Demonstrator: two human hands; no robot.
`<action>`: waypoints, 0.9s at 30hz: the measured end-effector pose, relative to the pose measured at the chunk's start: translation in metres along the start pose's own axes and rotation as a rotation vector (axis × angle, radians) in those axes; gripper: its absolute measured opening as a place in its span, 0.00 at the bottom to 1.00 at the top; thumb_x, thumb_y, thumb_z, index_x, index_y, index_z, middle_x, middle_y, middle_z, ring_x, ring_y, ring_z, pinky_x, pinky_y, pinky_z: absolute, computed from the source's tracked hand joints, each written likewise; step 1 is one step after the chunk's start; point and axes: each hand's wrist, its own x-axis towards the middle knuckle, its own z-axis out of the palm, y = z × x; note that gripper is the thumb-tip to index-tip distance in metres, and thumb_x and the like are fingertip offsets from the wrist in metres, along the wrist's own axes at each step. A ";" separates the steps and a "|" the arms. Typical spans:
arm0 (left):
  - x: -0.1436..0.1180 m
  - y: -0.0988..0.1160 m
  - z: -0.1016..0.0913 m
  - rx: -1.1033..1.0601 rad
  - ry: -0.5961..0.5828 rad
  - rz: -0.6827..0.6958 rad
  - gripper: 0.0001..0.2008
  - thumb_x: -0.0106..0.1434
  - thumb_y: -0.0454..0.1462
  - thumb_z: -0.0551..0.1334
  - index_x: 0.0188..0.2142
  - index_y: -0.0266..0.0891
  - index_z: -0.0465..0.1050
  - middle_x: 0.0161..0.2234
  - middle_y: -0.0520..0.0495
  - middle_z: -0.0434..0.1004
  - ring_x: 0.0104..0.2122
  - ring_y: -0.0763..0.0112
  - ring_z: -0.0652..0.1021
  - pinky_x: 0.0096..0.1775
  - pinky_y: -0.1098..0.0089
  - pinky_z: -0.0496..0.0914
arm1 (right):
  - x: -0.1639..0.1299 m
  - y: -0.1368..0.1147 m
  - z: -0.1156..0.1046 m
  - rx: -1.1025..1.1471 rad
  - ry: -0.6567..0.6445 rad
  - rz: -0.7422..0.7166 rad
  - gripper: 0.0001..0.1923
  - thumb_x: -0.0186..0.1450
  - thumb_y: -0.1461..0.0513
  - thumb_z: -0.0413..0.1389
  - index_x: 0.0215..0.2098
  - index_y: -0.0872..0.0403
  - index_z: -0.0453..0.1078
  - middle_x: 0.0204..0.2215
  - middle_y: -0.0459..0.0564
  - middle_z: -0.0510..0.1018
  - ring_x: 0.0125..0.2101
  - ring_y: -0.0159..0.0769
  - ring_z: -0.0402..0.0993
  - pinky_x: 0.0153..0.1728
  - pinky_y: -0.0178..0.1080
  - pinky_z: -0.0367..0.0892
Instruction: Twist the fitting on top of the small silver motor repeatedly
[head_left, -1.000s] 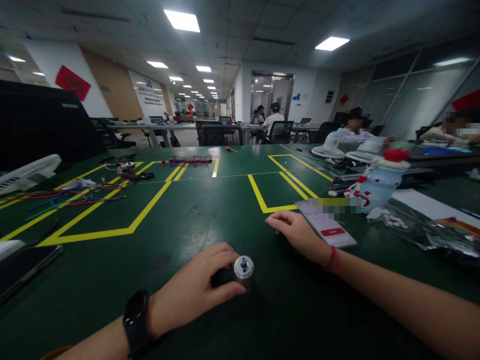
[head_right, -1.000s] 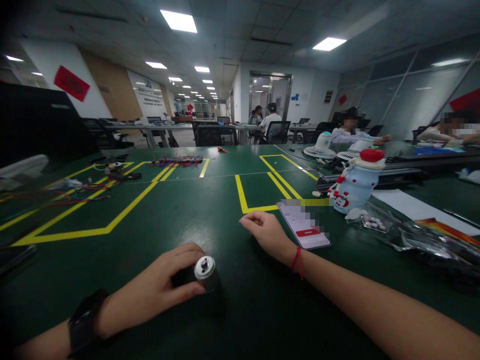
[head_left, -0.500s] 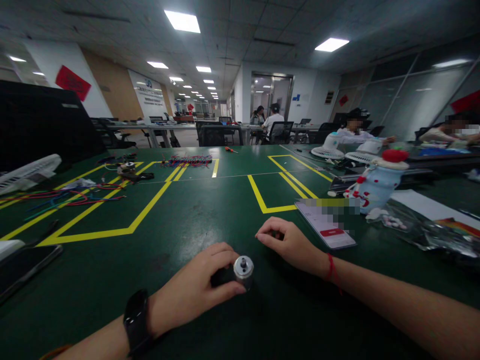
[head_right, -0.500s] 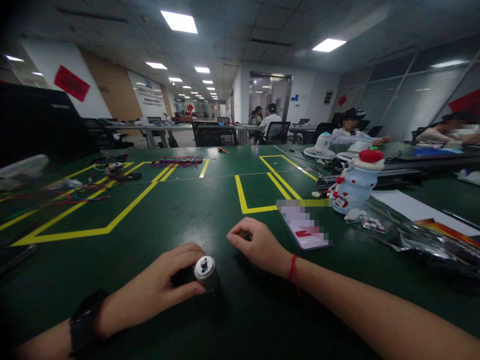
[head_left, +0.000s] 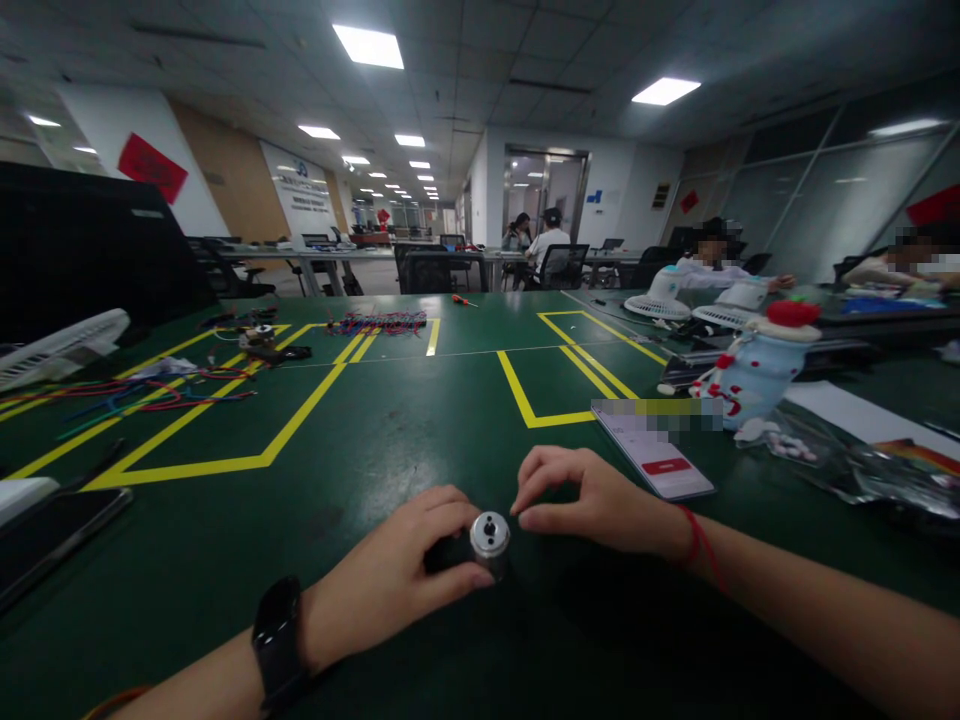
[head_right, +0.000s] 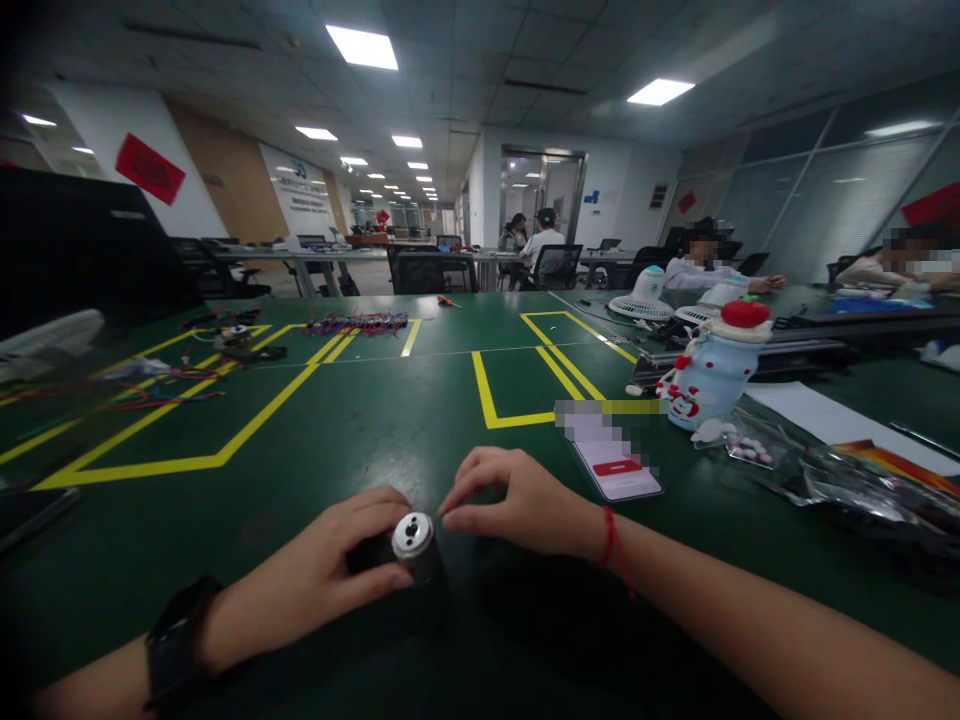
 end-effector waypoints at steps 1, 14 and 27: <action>0.000 0.000 0.000 0.003 -0.003 -0.002 0.08 0.65 0.41 0.63 0.41 0.42 0.71 0.41 0.48 0.71 0.41 0.63 0.72 0.42 0.67 0.66 | -0.002 0.005 -0.003 -0.033 -0.075 -0.006 0.08 0.60 0.58 0.63 0.36 0.52 0.78 0.36 0.46 0.74 0.36 0.32 0.71 0.39 0.37 0.65; -0.001 -0.001 0.000 0.002 -0.006 -0.029 0.09 0.65 0.43 0.62 0.41 0.42 0.70 0.41 0.49 0.71 0.40 0.64 0.72 0.41 0.67 0.66 | -0.001 0.026 -0.007 0.296 -0.055 0.174 0.14 0.53 0.58 0.68 0.38 0.53 0.79 0.37 0.48 0.73 0.34 0.32 0.68 0.36 0.37 0.63; 0.000 -0.003 0.000 -0.018 0.001 -0.014 0.09 0.65 0.42 0.64 0.42 0.43 0.70 0.42 0.49 0.71 0.41 0.64 0.72 0.42 0.67 0.66 | 0.002 0.038 -0.011 0.489 0.140 0.303 0.12 0.57 0.56 0.64 0.34 0.56 0.75 0.30 0.46 0.73 0.28 0.30 0.66 0.30 0.35 0.62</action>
